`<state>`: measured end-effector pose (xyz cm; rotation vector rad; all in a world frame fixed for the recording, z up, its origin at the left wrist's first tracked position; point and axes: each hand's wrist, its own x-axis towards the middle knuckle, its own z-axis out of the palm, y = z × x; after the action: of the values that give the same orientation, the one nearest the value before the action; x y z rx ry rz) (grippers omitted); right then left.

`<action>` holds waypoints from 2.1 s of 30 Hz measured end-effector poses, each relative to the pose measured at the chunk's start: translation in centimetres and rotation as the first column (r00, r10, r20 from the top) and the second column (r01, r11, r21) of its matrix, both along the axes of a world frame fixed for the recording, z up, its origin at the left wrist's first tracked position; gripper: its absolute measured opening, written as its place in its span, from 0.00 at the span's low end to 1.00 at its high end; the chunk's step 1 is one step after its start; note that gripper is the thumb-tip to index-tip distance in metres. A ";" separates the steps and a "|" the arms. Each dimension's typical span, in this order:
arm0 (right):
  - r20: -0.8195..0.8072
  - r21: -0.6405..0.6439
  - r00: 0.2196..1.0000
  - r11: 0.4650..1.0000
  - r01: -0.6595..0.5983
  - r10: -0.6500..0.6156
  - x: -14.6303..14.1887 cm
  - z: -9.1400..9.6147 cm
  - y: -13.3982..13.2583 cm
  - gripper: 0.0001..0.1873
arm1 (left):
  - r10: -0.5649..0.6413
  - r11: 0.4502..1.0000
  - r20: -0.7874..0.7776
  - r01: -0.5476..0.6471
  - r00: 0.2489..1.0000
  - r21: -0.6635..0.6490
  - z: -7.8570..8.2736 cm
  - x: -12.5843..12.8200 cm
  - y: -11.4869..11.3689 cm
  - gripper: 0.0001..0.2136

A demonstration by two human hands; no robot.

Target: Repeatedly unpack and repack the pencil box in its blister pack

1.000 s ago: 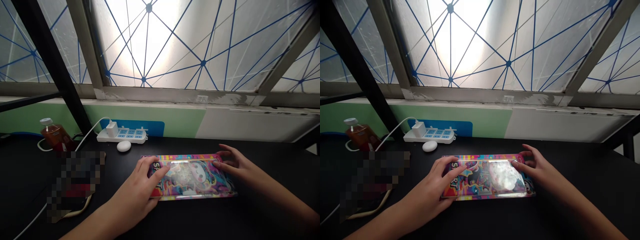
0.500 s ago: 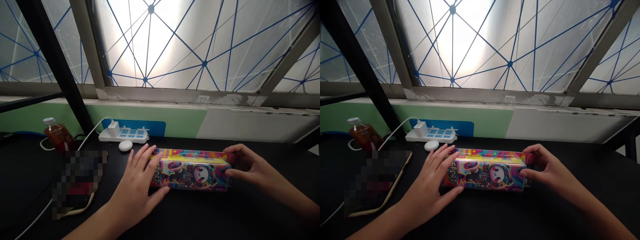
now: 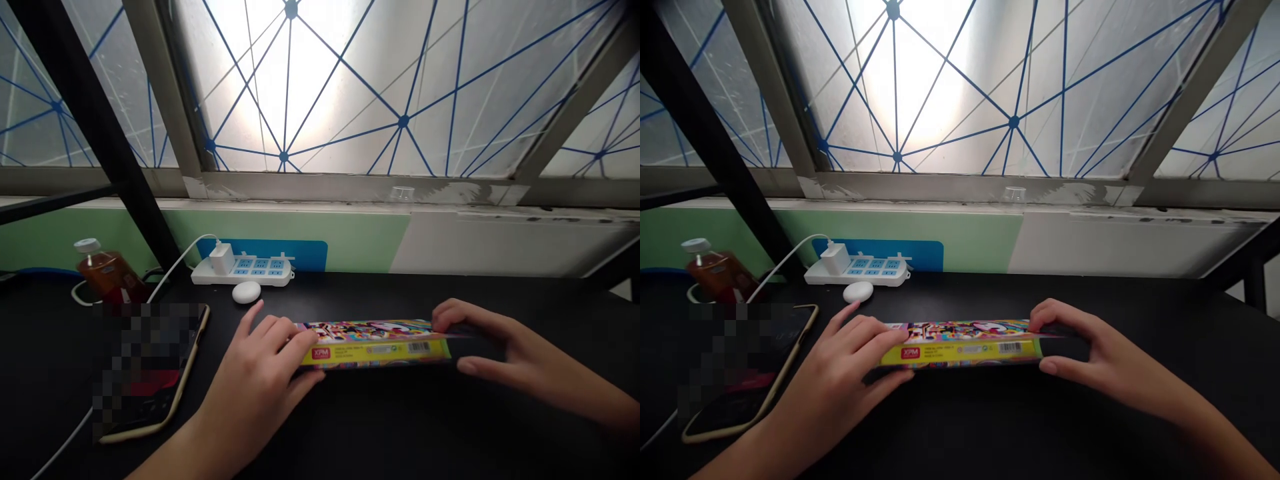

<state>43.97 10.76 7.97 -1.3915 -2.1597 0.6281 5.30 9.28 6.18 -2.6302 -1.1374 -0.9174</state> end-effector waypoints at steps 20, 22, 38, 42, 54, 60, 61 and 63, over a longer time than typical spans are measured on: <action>0.426 0.030 0.863 0.949 -0.315 0.273 -5.4 -2.6 -0.5 0.33 | -0.081 0.849 -0.243 -0.061 0.967 -0.525 -1.0 0.8 0.5 0.44; 0.455 0.014 0.864 0.968 -0.252 0.218 -3.8 -2.3 0.1 0.27 | -0.076 0.825 -0.275 -0.094 0.959 -0.557 -0.8 0.9 0.4 0.44; 0.482 0.190 0.855 0.929 -0.317 0.193 -5.8 -2.3 -0.9 0.26 | -0.035 0.854 -0.328 -0.142 0.944 -0.500 -0.4 1.4 0.0 0.42; 0.477 0.320 0.871 0.900 -0.297 0.118 -5.8 -2.4 -1.3 0.25 | -0.024 0.855 -0.387 -0.182 0.922 -0.486 -0.1 1.6 -0.1 0.43; 0.427 0.346 0.900 0.905 -0.248 0.084 -5.3 -2.9 -1.1 0.21 | 0.000 0.865 -0.422 -0.212 0.907 -0.456 -0.2 0.9 0.1 0.46; 0.505 0.399 0.853 0.842 -0.364 0.129 -7.2 -4.2 -1.4 0.36 | 0.010 0.837 -0.443 -0.250 0.896 -0.486 0.0 1.0 -0.1 0.49; 0.511 0.404 0.850 0.837 -0.370 0.129 -7.3 -4.4 -1.4 0.35 | 0.014 0.831 -0.455 -0.263 0.890 -0.490 0.0 0.9 0.0 0.48; 0.501 0.410 0.856 0.838 -0.361 0.124 -7.1 -4.7 -1.1 0.29 | 0.015 0.819 -0.476 -0.283 0.879 -0.498 0.2 0.5 0.2 0.46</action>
<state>36.83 9.70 3.24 -1.0457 -2.6490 -0.2130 5.76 9.45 6.36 -2.8680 -1.6285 0.1170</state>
